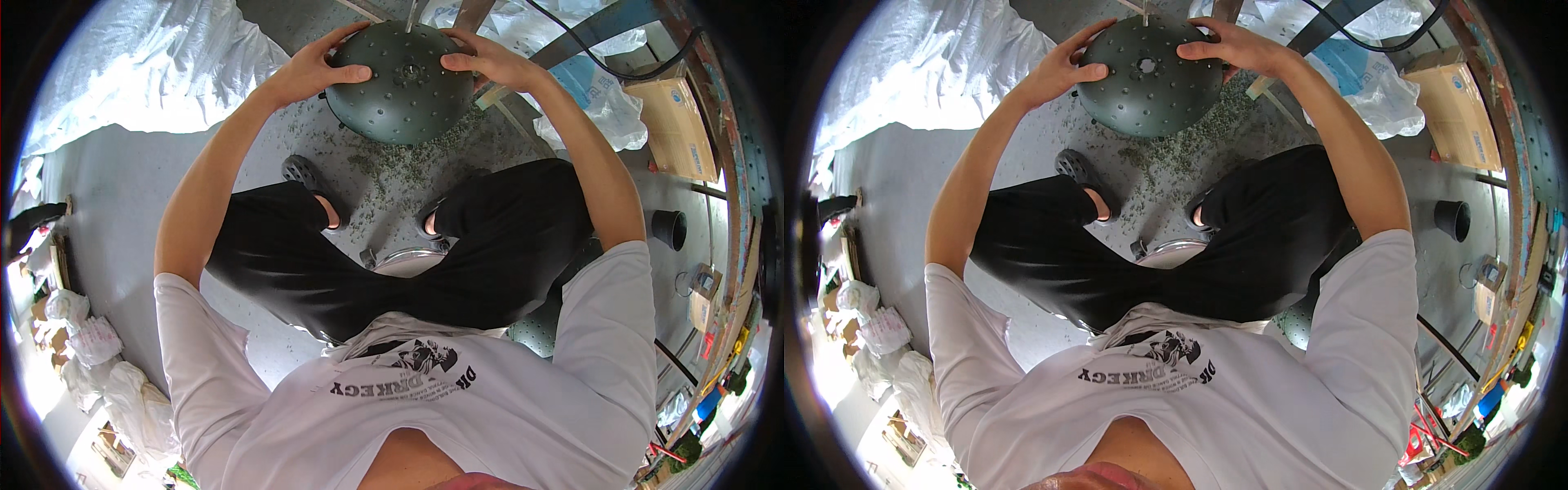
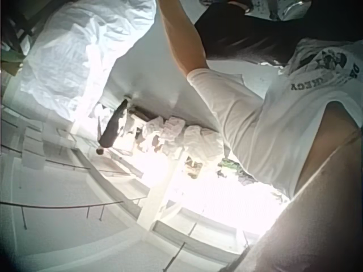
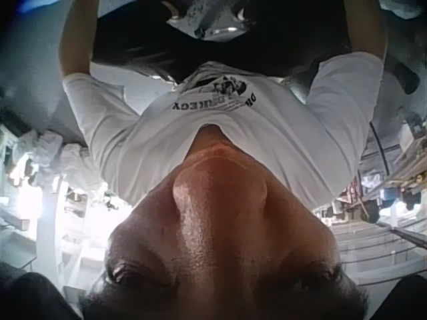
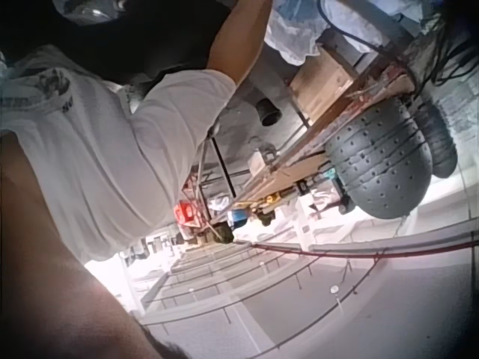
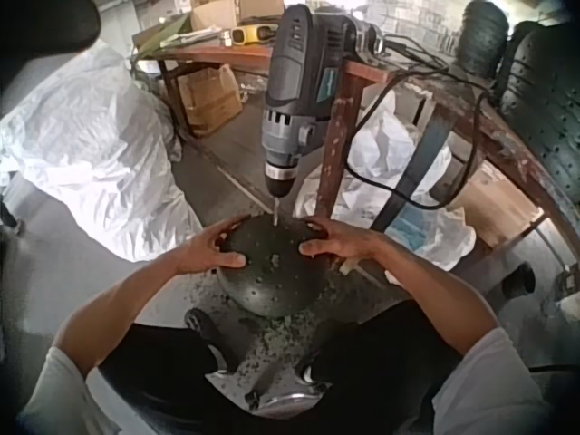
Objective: Drilling holes into green plastic hemispherical shells using a bench-mounted drill.
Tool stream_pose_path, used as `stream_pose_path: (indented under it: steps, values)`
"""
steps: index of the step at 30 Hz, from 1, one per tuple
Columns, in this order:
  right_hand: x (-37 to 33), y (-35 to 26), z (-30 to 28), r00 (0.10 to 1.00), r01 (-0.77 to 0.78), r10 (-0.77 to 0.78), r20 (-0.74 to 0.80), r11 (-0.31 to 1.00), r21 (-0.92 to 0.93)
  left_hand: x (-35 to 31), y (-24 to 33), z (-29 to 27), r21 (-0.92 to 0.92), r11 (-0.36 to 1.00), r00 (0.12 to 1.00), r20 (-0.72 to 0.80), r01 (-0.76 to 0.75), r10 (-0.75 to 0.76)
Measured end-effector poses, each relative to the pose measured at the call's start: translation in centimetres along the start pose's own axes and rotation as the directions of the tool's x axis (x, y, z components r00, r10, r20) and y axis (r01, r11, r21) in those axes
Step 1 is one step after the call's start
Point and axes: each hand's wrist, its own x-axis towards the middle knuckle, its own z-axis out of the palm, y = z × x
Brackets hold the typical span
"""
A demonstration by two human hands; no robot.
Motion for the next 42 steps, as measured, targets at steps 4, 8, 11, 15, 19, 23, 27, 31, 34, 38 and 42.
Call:
stream_pose_path:
  steps: [4,8,11,15,19,23,27,31,34,38,42]
  values:
    - [0.0,0.1,-0.1,1.0,-0.016,0.016,0.022,1.0,-0.004,0.0,0.3,0.0,-0.016,1.0,1.0,-0.002,-0.025,0.025]
    - [0.3,0.5,-0.3,0.998,-0.029,0.029,0.06,1.0,0.002,-0.1,0.5,0.1,-0.027,0.999,1.0,-0.002,-0.03,0.03]
    - [0.0,0.3,0.1,1.0,0.012,-0.012,-0.003,1.0,0.013,-0.2,0.7,0.0,-0.079,0.997,1.0,0.0,-0.021,0.021]
    - [0.0,0.1,0.1,1.0,-0.007,0.007,0.012,1.0,0.027,-0.2,0.8,-0.3,-0.042,0.999,0.998,0.048,0.033,-0.031]
    - [0.2,0.3,0.2,1.0,0.004,-0.004,0.011,0.999,0.035,-0.2,0.8,-0.5,-0.006,1.0,0.999,0.027,0.022,-0.022]
    - [0.2,0.5,0.1,1.0,0.002,-0.003,0.026,1.0,0.031,-0.2,1.4,-0.5,-0.005,1.0,0.999,0.037,0.026,-0.026]
    - [0.3,0.6,0.3,1.0,-0.002,0.001,0.024,0.999,0.045,-0.2,1.3,-0.6,0.014,0.999,0.999,0.034,0.029,-0.03]
    - [0.1,0.0,0.5,1.0,-0.014,0.013,0.007,0.999,0.053,-0.4,1.1,-0.7,0.052,0.999,1.0,0.016,0.011,-0.012]
    - [-0.3,-0.2,0.2,1.0,-0.019,0.019,-0.002,0.999,0.05,-0.2,1.9,-0.5,0.031,0.998,0.998,0.035,0.058,-0.059]
    - [-0.4,-0.5,0.3,1.0,-0.027,0.027,-0.009,0.999,0.042,-0.3,2.0,-0.7,0.043,0.998,0.998,0.036,0.047,-0.049]
    - [-0.7,-0.9,0.5,0.999,-0.03,0.03,-0.028,1.0,0.005,-0.2,1.8,-0.8,0.084,0.996,0.999,0.034,0.025,-0.028]
